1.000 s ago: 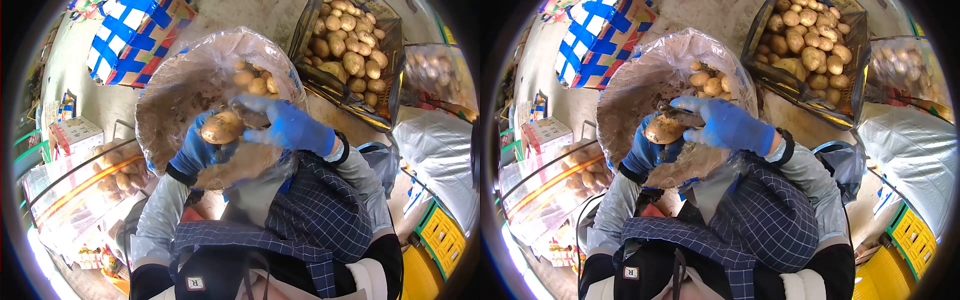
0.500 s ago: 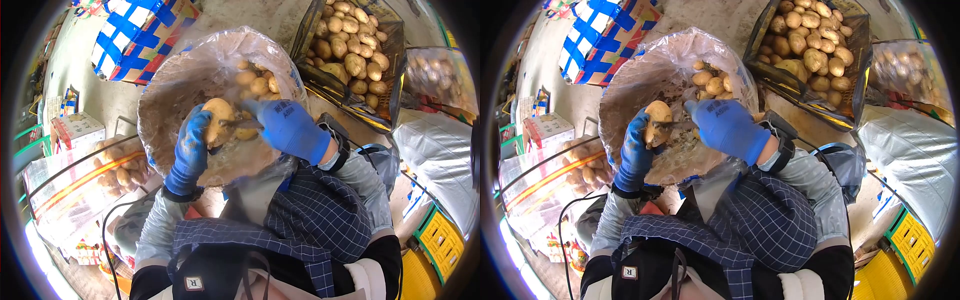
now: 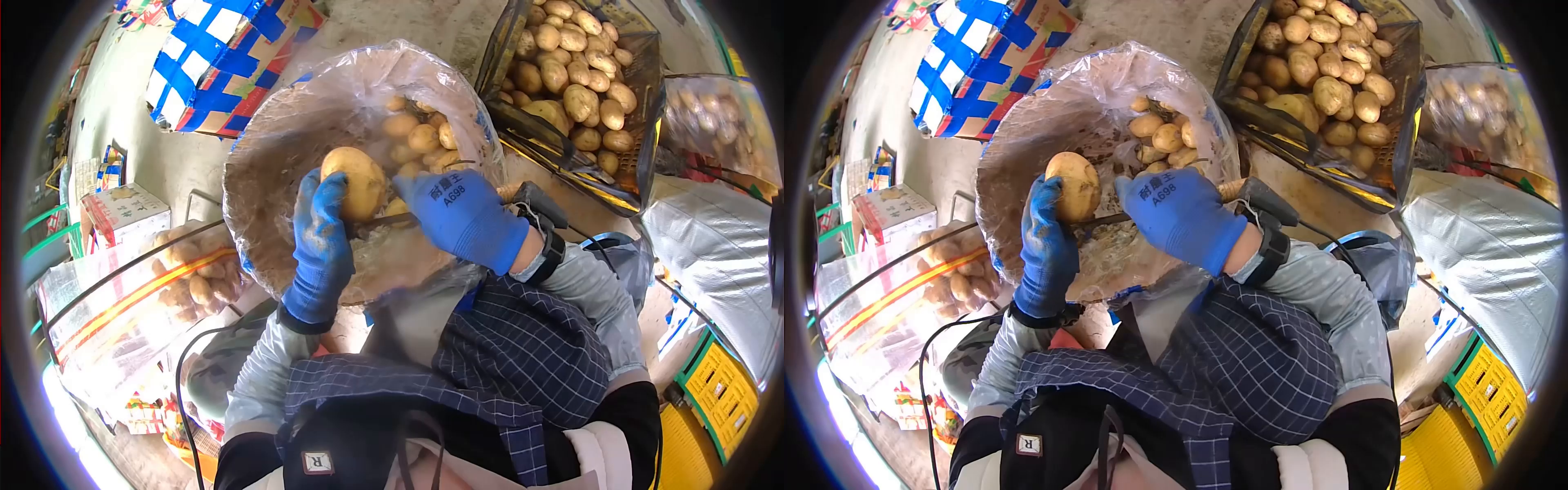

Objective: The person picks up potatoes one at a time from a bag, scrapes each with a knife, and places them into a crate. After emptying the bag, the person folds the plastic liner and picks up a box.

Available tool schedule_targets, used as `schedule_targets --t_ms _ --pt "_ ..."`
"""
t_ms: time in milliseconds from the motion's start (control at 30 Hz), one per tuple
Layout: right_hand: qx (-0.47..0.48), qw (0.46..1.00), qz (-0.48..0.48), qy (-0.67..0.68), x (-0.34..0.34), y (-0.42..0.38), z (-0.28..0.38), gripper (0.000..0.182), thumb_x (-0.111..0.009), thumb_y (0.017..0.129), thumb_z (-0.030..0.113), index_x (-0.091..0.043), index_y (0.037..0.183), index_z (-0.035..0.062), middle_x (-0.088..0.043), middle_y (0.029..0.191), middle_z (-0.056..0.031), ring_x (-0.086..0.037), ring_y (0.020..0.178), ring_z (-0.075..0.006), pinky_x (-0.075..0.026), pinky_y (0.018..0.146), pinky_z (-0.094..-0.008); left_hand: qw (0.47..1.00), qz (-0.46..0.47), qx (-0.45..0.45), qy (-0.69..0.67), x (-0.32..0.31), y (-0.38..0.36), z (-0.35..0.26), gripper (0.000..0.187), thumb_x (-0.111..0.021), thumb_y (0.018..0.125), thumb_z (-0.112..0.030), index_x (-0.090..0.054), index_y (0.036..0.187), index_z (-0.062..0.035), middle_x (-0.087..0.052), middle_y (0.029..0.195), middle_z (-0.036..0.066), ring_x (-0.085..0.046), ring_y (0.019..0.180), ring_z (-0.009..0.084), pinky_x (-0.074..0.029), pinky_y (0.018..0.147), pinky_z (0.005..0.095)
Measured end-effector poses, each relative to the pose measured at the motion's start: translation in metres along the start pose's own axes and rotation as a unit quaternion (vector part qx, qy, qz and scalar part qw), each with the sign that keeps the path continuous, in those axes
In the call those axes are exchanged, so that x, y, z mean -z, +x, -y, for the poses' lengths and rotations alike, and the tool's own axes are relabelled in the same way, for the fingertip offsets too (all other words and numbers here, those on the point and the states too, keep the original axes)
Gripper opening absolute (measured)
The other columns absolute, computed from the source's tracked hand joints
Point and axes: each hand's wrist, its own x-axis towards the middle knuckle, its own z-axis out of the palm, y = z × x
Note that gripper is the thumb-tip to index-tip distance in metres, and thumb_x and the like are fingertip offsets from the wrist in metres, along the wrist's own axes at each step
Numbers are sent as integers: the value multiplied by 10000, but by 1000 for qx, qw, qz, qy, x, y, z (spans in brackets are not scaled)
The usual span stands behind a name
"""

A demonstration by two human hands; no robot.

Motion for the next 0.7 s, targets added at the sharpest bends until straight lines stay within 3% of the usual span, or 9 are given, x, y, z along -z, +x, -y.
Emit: schedule_targets --t_ms 100,167,267,367,467,533,600,667,700 --pt "0 998 -46 51 -5 -3 -7 292 -594 865 111 -605 1152 56 -667 834 -104 -689 726 -282 -536 602 -412 999 -2 6 -45 2 -2 8 431 -503 994 -447 -602 1179 -71 -663 987 91 -625 805 156 -502 648 301" --pt "-44 984 -95 141 0 -2 -20 379 -620 849 120 -584 1222 60 -680 927 -132 -692 822 -318 -547 688 -429 958 0 190 -214 1 1 1 439 -498 993 -464 -599 1183 -81 -669 997 101 -630 774 172 -493 605 303" --pt "-73 993 -23 86 0 -2 -17 410 -630 845 113 -580 1248 56 -682 969 -140 -686 870 -319 -548 716 -428 888 46 300 -346 4 8 5 473 -476 984 -515 -590 1176 -98 -666 995 114 -611 682 190 -452 516 294" --pt "24 999 -43 3 -2 -6 -5 142 -589 869 106 -600 1007 75 -651 743 -101 -680 669 -283 -523 559 -408 835 16 393 -385 -8 8 -14 517 -451 970 -567 -587 1160 -106 -633 894 110 -530 574 171 -386 450 274" --pt "-7 975 -194 109 -3 0 -19 117 -593 867 113 -587 981 86 -644 739 -86 -681 662 -275 -519 550 -397 784 143 403 -450 3 7 -4 552 -441 964 -588 -578 1170 -95 -579 824 92 -449 531 143 -356 441 260" --pt "1 978 -187 88 -13 -1 -26 116 -589 868 115 -584 980 87 -645 758 -90 -683 678 -279 -519 556 -394 783 154 407 -445 2 3 -8 571 -423 966 -599 -588 1172 -94 -585 836 88 -477 547 139 -382 455 242" --pt "-10 992 -120 48 -13 -5 -24 118 -587 865 114 -577 978 83 -644 777 -95 -686 701 -278 -521 567 -388 772 167 417 -451 2 6 -6 585 -413 967 -608 -590 1181 -94 -585 834 86 -491 552 136 -393 459 234" --pt "-33 999 15 -3 6 -6 -5 123 -588 861 110 -566 976 76 -642 797 -101 -690 731 -273 -527 585 -382 749 170 434 -471 8 9 7 594 -411 965 -615 -583 1197 -96 -580 819 87 -489 548 134 -391 454 237" --pt "-25 999 -28 22 3 -7 -8 171 -597 868 120 -570 1028 67 -658 823 -116 -699 749 -277 -537 602 -377 753 164 432 -469 6 10 2 587 -416 972 -594 -562 1214 -80 -565 797 84 -466 535 127 -377 449 235"
